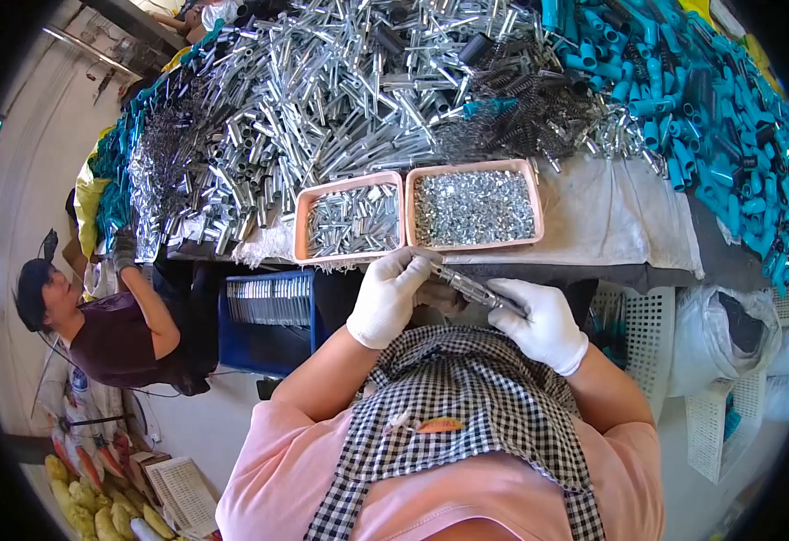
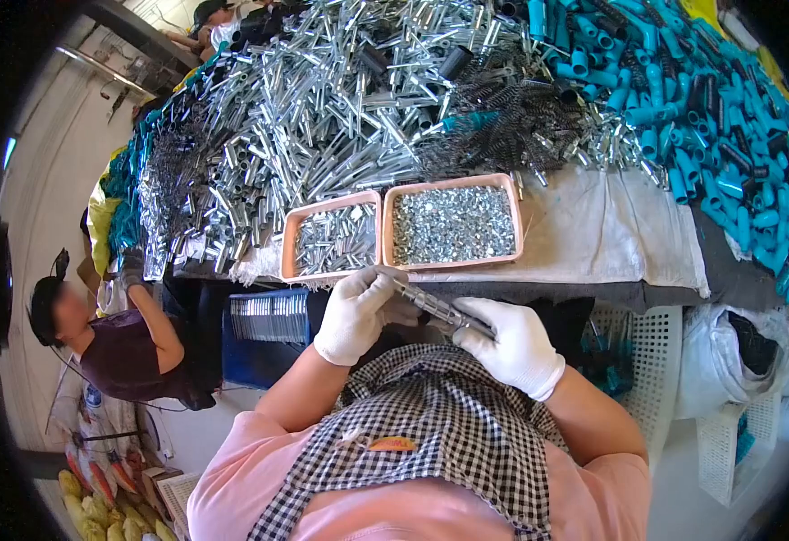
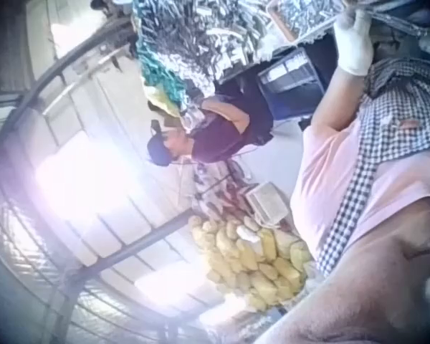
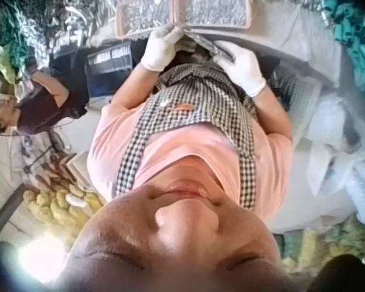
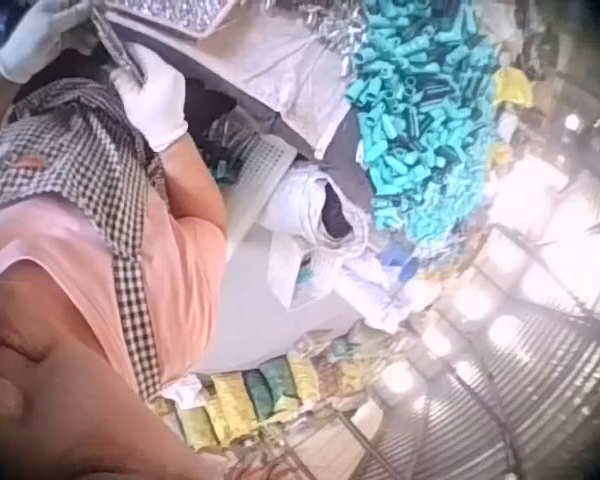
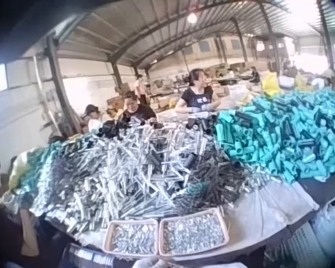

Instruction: Assembling metal hardware frames by attaching plastic handles and securing small components.

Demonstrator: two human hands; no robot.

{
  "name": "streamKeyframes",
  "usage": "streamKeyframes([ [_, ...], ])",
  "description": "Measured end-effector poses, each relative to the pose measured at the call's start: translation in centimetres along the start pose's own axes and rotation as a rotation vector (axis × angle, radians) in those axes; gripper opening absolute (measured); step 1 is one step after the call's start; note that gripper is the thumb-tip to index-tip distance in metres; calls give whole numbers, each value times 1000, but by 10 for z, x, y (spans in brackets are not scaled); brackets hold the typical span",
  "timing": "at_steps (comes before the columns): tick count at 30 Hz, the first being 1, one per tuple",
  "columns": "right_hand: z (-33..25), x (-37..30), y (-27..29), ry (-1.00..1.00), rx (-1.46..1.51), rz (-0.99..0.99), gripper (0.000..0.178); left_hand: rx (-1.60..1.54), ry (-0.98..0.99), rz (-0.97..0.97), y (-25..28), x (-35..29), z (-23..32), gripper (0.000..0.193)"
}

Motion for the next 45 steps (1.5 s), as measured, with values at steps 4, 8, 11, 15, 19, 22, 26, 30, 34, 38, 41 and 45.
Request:
streamKeyframes([
  [4,-21,3,13,137,-417,74,36,26,11,91,15,0,-7,29],
  [8,-24,6,12,186,-477,86,33,-207,55,39,29,0,-11,28],
  [11,-27,9,8,202,-491,88,32,-208,57,4,26,-3,-9,28],
  [15,-33,15,7,272,-536,125,31,-257,77,-50,31,-3,-11,28],
  [19,-35,10,0,301,-530,105,31,-273,112,-72,34,-12,-14,26],
  [22,-40,14,0,361,-596,97,34,-236,64,-71,33,-9,-7,24],
  [26,-40,14,6,317,-572,155,29,-282,54,-72,30,-9,-6,24],
  [30,-34,17,8,280,-516,165,29,-281,43,-81,31,-6,-6,24],
  [34,-32,16,8,250,-497,164,29,-267,-10,-64,31,-4,-3,25],
  [38,-29,17,8,211,-488,169,29,-241,0,-57,23,-5,-2,25],
  [41,-28,18,8,200,-468,162,29,-234,21,-111,20,-3,-7,25],
  [45,-26,15,9,171,-374,121,29,-234,136,-280,13,-3,-8,26],
])
Point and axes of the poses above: each hand's wrist, its own x-axis towards the middle knuckle, its own y-axis out of the back of the hand, z = x × y, the point moved 8 cm from there along x, towards the middle knuckle, and after that the axes turned 11 degrees about y, right-handed, at the moved point
